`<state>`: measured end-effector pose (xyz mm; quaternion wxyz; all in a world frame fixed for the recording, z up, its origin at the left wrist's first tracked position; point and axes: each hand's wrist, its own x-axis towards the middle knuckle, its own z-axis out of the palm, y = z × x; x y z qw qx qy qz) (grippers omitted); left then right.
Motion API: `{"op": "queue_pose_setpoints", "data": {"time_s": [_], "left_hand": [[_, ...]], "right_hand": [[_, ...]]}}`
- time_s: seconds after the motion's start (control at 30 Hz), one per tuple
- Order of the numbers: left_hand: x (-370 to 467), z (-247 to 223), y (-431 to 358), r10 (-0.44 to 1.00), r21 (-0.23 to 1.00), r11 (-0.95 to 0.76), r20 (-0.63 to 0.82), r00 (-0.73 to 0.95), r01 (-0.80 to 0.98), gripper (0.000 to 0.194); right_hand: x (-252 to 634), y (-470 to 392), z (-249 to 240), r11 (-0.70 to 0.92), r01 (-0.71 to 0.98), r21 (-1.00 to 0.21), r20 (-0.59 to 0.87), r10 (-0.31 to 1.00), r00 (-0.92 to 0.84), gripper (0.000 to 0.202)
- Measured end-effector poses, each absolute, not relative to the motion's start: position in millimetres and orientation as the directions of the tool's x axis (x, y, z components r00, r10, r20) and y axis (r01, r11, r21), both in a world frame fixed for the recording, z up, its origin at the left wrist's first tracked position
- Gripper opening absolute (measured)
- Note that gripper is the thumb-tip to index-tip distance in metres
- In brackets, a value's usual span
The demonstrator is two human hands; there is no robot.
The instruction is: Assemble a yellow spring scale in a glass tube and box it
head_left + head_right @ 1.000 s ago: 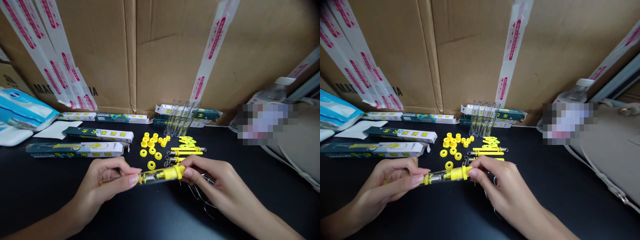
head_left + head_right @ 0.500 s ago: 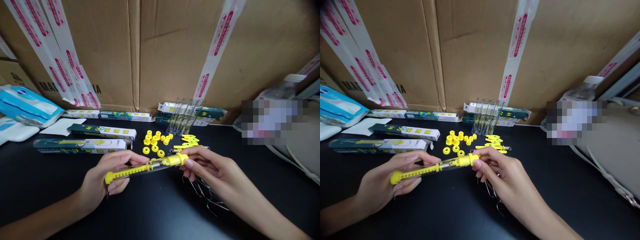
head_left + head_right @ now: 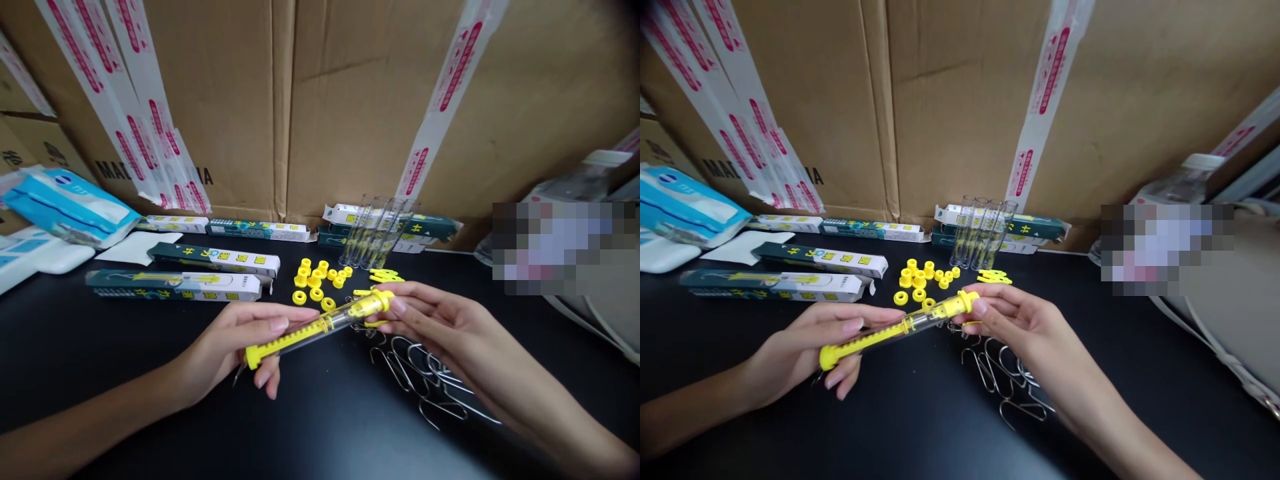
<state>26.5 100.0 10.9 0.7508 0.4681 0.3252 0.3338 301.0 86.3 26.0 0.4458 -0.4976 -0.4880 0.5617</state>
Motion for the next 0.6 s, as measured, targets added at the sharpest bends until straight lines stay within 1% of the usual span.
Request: {"op": "queue_pose_setpoints", "data": {"time_s": [0.1, 0.2, 0.3, 0.4, 0.5, 0.6], "left_hand": [[27.0, 14.4, 97.7, 0.799, 0.899, 0.363, -0.164, 0.578, -0.246, 0.042], [26.6, 12.0, 97.4, 0.786, 0.894, 0.379, -0.175, 0.593, -0.238, 0.048], [25.9, 5.4, 98.5, 0.785, 0.926, 0.325, -0.151, 0.6, -0.191, 0.06], [25.6, 2.0, 98.1, 0.791, 0.956, 0.265, -0.141, 0.595, -0.125, 0.067], [26.9, 4.0, 94.9, 0.794, 0.976, 0.215, -0.155, 0.588, -0.033, 0.062], [30.7, 7.6, 91.5, 0.798, 0.983, 0.183, -0.167, 0.579, 0.031, 0.051]], "right_hand": [[302.3, 87.0, 25.8, -0.168, -0.111, -0.98, -0.16, 0.984, -0.077, 0.035], [303.4, 90.0, 24.9, -0.191, -0.169, -0.967, -0.19, 0.982, -0.022, 0.039], [304.5, 92.9, 22.5, -0.194, -0.135, -0.972, -0.193, 0.981, -0.022, 0.048], [305.4, 93.8, 20.6, -0.129, -0.069, -0.989, -0.129, 0.992, -0.007, 0.052], [304.9, 92.0, 21.3, -0.051, -0.023, -0.998, -0.051, 0.999, -0.001, 0.051], [302.1, 87.3, 24.3, -0.02, -0.018, -1.0, -0.019, 0.998, -0.062, 0.043]]}}
